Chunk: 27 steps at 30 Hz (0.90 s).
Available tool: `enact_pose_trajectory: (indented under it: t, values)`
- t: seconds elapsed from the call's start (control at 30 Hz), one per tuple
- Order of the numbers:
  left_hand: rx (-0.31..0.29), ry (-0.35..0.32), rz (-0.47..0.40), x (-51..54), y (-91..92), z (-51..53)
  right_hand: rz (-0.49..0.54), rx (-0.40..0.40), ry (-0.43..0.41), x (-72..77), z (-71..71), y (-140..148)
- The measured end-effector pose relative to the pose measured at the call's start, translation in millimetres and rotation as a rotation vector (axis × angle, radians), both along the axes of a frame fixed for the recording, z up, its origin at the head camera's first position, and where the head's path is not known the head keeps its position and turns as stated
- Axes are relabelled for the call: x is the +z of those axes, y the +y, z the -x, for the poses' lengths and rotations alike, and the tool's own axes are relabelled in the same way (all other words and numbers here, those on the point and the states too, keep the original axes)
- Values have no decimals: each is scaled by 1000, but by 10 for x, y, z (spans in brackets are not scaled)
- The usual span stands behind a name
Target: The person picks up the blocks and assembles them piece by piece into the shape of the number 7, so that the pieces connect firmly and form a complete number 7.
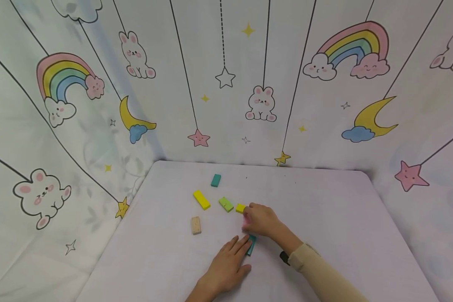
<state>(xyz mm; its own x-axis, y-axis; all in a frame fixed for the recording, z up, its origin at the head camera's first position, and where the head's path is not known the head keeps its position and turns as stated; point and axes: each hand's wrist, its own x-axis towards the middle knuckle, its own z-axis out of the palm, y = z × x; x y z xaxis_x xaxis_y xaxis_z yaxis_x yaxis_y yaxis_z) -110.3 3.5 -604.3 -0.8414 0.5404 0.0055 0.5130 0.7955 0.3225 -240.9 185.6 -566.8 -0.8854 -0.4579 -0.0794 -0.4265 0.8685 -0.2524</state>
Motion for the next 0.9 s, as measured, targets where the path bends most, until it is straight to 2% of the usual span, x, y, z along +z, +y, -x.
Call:
enact_pose_trajectory:
  t: [0.27, 0.9]
  values:
    - [9, -31, -13, -1, -1, -8, 2, -79, -11, 18, -48, 71]
    - [3, -12, -19, -27, 4, 11, 71, -134, 0, -36, -84, 213]
